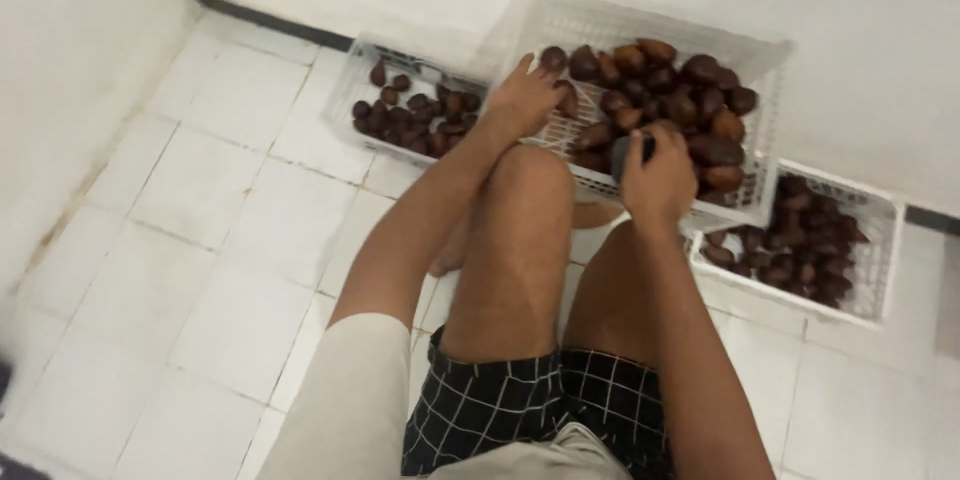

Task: The person sits on the floor and uses a grey cloth to wipe the surface of brown fruits in a white plastic crate. They pick up each fruit individually, rub it with the cloth, and place it back into the crate.

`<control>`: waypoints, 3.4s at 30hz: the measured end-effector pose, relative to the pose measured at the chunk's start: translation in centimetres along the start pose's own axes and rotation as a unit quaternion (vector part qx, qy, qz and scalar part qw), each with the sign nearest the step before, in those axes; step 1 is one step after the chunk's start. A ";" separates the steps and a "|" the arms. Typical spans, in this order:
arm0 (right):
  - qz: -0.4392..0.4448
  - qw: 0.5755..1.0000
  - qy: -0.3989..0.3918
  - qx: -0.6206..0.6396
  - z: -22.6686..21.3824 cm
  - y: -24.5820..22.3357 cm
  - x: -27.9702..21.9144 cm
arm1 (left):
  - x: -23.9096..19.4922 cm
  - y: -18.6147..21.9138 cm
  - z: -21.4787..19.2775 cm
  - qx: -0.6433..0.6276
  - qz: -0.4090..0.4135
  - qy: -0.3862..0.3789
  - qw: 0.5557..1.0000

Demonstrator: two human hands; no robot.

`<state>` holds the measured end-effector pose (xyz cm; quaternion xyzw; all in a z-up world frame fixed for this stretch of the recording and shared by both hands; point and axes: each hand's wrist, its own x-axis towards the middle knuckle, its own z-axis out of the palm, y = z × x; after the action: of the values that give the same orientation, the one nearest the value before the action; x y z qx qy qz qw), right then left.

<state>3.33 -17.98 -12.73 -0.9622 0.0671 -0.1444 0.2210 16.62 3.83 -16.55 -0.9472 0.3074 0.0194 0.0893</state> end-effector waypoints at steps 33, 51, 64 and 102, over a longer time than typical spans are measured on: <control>0.057 0.992 -0.102 0.047 -3.1 -2.7 -0.3 | 1.8 -1.2 5.0 0.025 0.069 -0.125 0.989; 0.074 0.993 -0.082 0.044 -3.6 -2.6 -0.5 | -4.3 2.0 -14.1 -0.353 0.020 0.101 0.930; 0.066 0.994 -0.084 0.025 -3.1 -2.3 -1.1 | -9.5 5.3 -15.1 -0.281 0.044 -0.019 0.959; 0.023 0.995 -0.002 0.099 -2.6 -1.7 -1.4 | -8.3 3.9 -13.9 -0.279 0.033 -0.029 0.959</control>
<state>1.25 -17.25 -10.07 -0.9341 0.0743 -0.1433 0.3185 7.33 3.00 -2.75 -0.9228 0.3179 0.1351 -0.1705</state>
